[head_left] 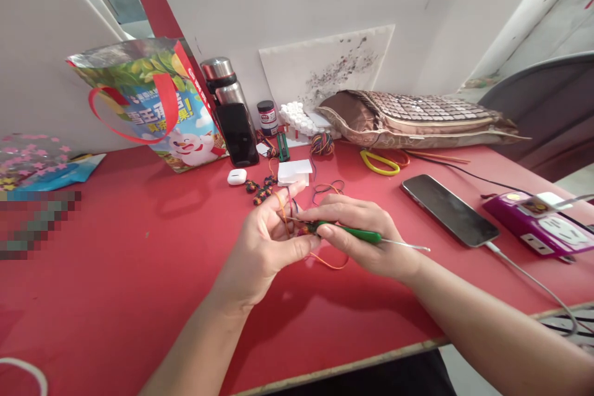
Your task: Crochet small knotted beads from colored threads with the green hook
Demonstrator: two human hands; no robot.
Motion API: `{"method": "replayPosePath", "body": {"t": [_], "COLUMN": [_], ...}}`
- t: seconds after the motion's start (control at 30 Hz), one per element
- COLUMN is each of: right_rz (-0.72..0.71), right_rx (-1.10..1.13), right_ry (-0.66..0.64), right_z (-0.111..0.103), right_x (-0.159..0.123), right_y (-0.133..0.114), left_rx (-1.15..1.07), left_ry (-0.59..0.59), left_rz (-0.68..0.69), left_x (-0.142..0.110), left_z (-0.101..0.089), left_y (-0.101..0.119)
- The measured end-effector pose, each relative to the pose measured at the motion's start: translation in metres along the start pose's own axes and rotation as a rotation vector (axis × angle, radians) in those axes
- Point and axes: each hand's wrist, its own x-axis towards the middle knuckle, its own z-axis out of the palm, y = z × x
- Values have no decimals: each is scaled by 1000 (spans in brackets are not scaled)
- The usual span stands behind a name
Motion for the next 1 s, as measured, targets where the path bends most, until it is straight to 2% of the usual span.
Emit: {"method": "replayPosePath", "body": {"t": [0.07,0.2,0.33,0.43,0.57,0.7,0.83,1.0], "right_rz": [-57,-2,125,262,492,641,662,649], "right_rx": [-92,-109,62,325,735,980,1053,955], "right_ry": [24,125,249,291,289,252,196,193], "right_z": [0,3,10,16,22,23,18,7], "right_x": [-1,-3,-7,-7,-2,3,2,2], "right_y": [-2,-4,-4,-3,-3,-2,4,8], "left_rx": [17,-23,-41,-19,-13,-20,-8,55], "left_ry": [29,59,49,61,71,79,69,69], "left_rz": [17,108,194,229,256,259,245,251], "left_x": [0,1,1,-1,-2,-2,-3,-6], "left_z": [0,2,4,4,4,5,5,4], "left_y": [-1,-4,-4,-4,-2,-2,-3,-4]}}
